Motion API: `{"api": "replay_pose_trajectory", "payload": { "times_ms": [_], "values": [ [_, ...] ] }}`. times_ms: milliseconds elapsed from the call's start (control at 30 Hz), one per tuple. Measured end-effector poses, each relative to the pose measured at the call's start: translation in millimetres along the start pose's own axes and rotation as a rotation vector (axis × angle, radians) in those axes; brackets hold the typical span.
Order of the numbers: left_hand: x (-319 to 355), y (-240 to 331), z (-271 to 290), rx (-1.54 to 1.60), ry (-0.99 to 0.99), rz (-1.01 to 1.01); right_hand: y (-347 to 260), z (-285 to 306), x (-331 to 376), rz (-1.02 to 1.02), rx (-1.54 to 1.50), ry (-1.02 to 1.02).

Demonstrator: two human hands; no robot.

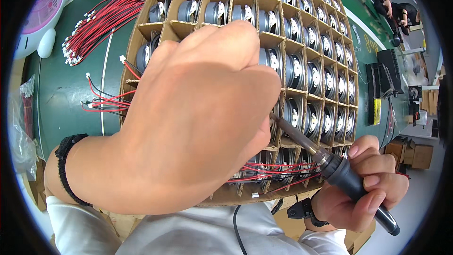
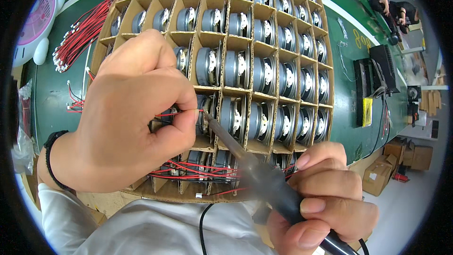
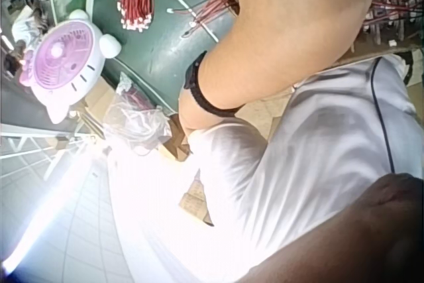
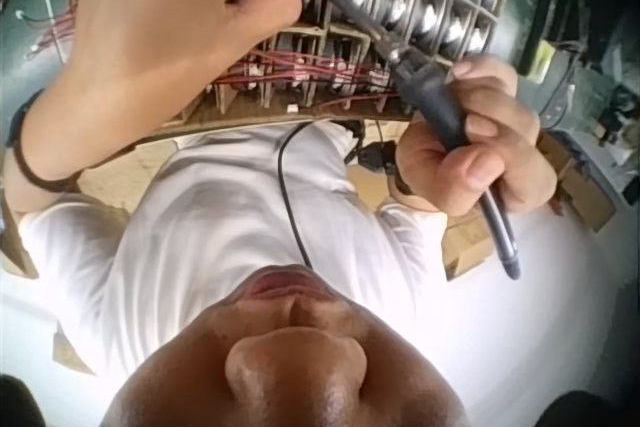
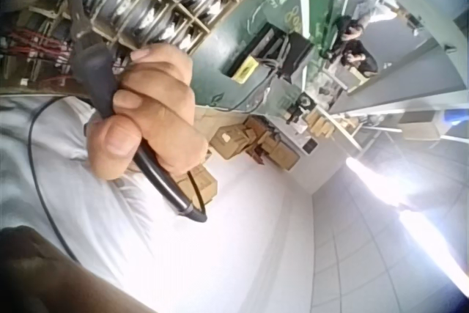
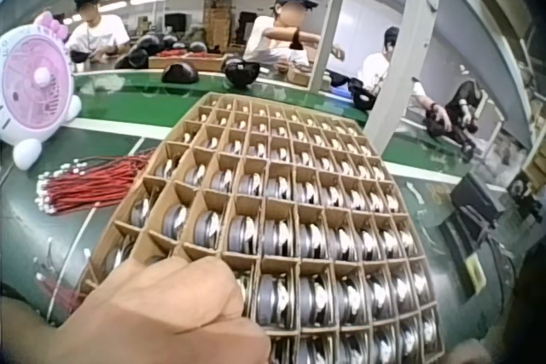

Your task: Soldering wires onto small electronic components arranged in a grid.

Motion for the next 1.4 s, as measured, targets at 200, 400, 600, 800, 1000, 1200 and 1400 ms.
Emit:
{"api": "replay_pose_trajectory", "payload": {
  "times_ms": [200, 400, 600, 800, 1000, 1200, 1400],
  "values": [
    [1, -5, -2, -0.002, -0.008, -0.027, -1, -1, -1, 0.014, -0.005, 0.092],
    [-1, -4, -2, -0.015, -0.026, -0.025, 2, 6, -2, -0.035, -0.048, 0.164],
    [-9, 11, 6, -0.065, -0.071, 0.007, 4, 10, -4, -0.047, -0.111, 0.154],
    [-11, 3, 4, -0.102, -0.047, -0.099, 4, 4, -4, -0.044, -0.093, 0.181],
    [-1, -9, 6, -0.084, -0.089, -0.042, 4, 8, -3, -0.059, -0.118, 0.184],
    [0, -3, 7, -0.096, -0.126, 0.035, 3, 13, -5, -0.082, -0.161, 0.138],
    [-1, -2, 8, -0.122, -0.134, 0.028, 2, 7, -7, -0.074, -0.095, 0.175]
  ]
}}
Point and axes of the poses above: each hand's wrist, its own x-axis away from the middle knuckle, its own z-axis out of the back of the hand, y = z × x, the point moved 1 cm from there along -x, towards the middle knuckle, and after that the axes turned 3 degrees about -z, right-handed, at the moved point
